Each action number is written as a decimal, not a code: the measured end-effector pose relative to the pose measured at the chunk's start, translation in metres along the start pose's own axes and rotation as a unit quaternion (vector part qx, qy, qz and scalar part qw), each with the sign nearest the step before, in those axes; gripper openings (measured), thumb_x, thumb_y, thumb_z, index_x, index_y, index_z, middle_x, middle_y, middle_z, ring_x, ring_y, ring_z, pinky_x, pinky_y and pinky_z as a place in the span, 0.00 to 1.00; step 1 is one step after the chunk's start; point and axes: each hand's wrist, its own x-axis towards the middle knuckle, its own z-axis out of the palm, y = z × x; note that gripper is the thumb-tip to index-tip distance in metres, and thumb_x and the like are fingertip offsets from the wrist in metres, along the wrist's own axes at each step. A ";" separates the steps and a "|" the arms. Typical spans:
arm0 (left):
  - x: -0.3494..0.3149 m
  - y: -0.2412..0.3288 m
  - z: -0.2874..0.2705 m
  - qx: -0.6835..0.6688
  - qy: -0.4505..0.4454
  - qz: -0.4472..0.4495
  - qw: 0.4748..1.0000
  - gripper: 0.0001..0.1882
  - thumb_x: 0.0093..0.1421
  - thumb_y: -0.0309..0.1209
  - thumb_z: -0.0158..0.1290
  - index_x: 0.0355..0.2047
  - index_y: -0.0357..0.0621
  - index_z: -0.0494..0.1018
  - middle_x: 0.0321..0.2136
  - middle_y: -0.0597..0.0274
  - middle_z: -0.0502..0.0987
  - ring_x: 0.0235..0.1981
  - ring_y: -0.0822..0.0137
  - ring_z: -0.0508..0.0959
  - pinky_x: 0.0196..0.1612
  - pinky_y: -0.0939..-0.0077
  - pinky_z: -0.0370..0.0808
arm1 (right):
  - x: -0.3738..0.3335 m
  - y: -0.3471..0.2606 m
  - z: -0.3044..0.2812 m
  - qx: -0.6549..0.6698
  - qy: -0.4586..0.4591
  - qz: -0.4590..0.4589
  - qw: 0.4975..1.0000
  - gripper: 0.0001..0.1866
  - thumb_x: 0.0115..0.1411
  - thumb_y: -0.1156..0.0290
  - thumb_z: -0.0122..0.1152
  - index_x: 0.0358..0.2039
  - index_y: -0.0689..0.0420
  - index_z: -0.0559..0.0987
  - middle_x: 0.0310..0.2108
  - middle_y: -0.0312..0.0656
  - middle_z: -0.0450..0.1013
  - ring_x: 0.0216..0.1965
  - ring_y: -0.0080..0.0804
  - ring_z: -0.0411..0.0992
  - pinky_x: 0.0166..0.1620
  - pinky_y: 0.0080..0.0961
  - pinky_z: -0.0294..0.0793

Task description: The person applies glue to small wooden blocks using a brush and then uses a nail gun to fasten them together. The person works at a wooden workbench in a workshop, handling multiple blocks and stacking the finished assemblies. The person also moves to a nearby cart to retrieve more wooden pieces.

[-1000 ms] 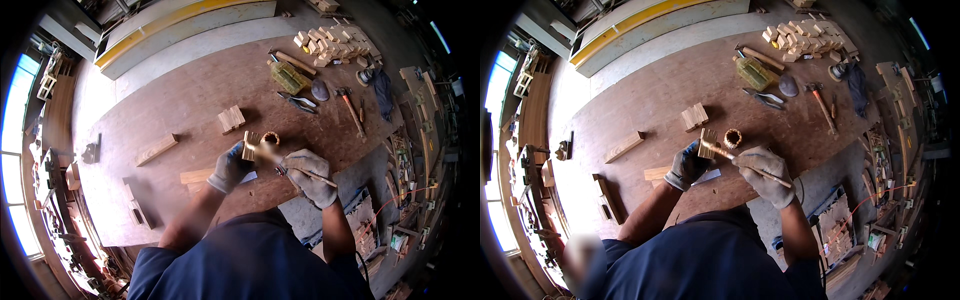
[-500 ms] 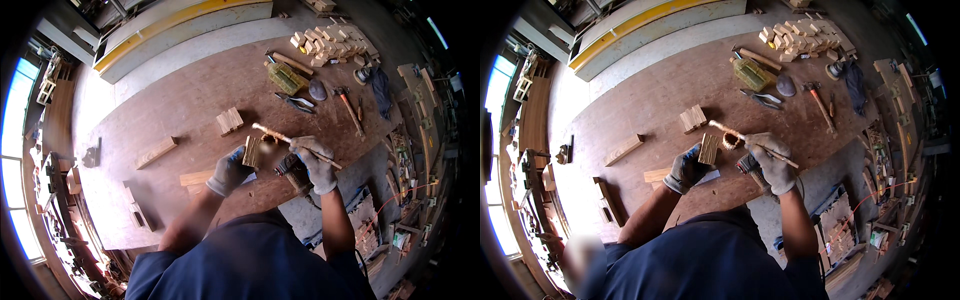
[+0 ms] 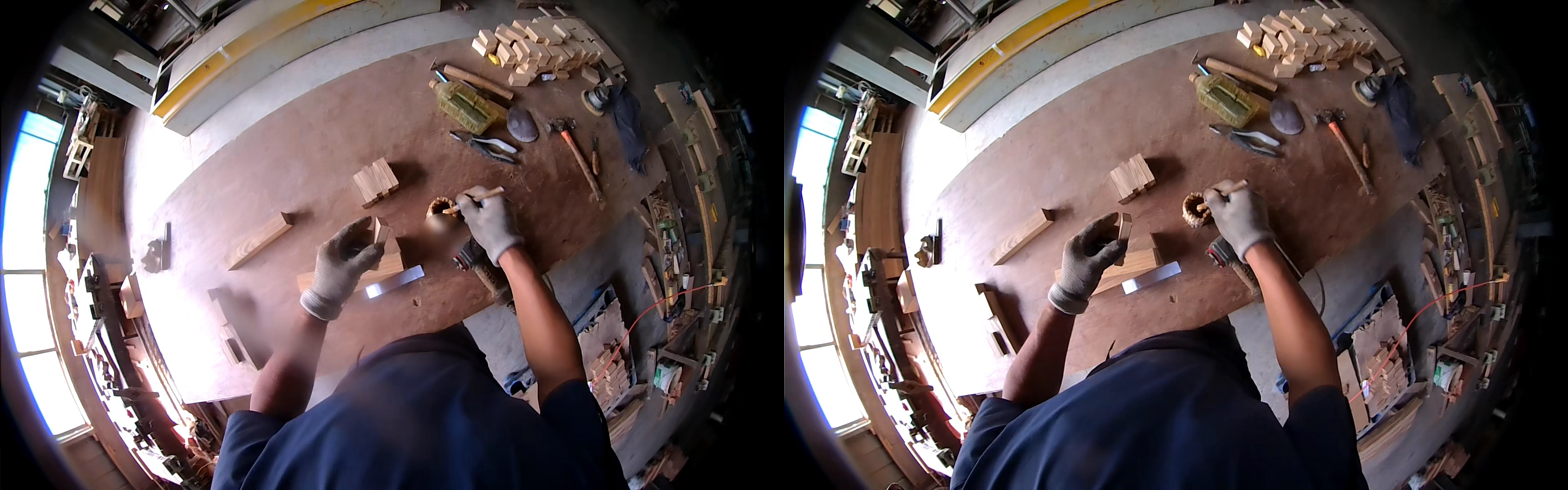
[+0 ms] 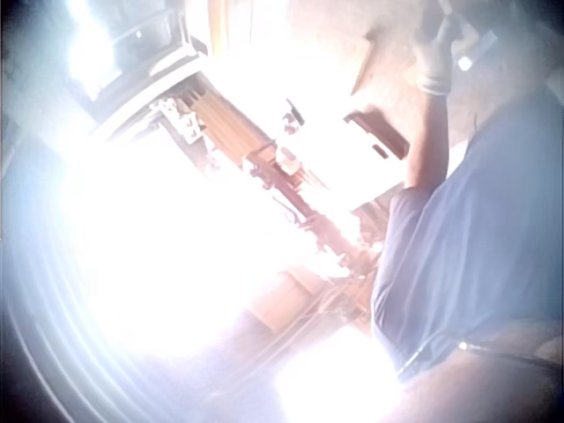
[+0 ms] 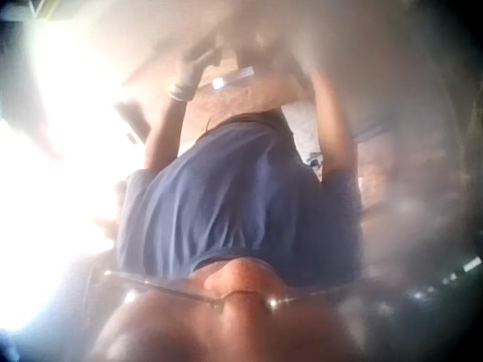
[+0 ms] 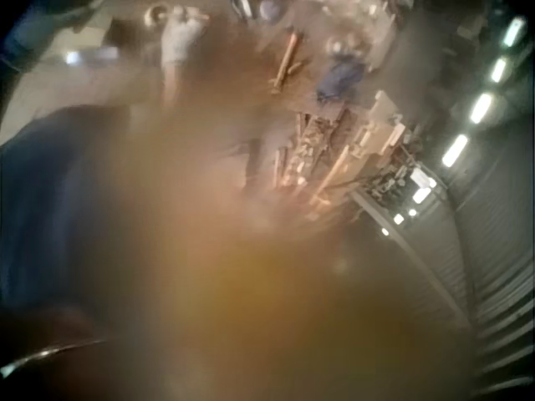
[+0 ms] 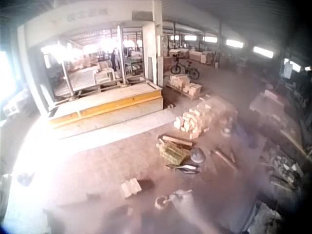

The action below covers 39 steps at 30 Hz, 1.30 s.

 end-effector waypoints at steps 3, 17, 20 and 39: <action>0.000 -0.001 -0.013 0.311 0.004 0.175 0.934 0.31 0.59 0.27 0.67 0.62 0.35 0.73 0.43 0.52 0.83 0.43 0.57 0.83 0.46 0.64 0.81 | 0.013 0.031 0.037 0.070 -0.007 0.064 0.995 0.12 0.63 0.62 0.66 0.37 0.59 0.86 0.34 0.52 0.83 0.37 0.43 0.84 0.42 0.37 0.81; -0.006 -0.058 0.010 0.488 -0.074 0.167 0.854 0.30 0.55 0.23 0.64 0.60 0.39 0.72 0.53 0.42 0.75 0.54 0.39 0.75 0.57 0.51 0.75 | -0.117 0.090 0.019 -0.193 0.090 -0.022 0.977 0.19 0.57 0.64 0.73 0.46 0.59 0.81 0.43 0.49 0.80 0.46 0.49 0.78 0.51 0.45 0.77; -0.003 -0.059 0.014 0.492 -0.072 0.161 0.853 0.30 0.55 0.23 0.64 0.60 0.40 0.72 0.53 0.43 0.75 0.54 0.39 0.75 0.57 0.51 0.75 | -0.135 0.106 0.019 -0.271 0.055 0.005 0.961 0.27 0.53 0.62 0.76 0.53 0.56 0.79 0.47 0.49 0.78 0.51 0.51 0.75 0.55 0.49 0.74; 0.004 -0.067 0.021 0.508 -0.075 0.156 0.844 0.29 0.56 0.24 0.63 0.60 0.40 0.72 0.57 0.44 0.76 0.58 0.40 0.74 0.61 0.52 0.74 | -0.151 0.139 0.035 -0.257 0.026 -0.002 0.966 0.38 0.56 0.71 0.73 0.66 0.56 0.68 0.53 0.53 0.76 0.54 0.55 0.74 0.57 0.50 0.73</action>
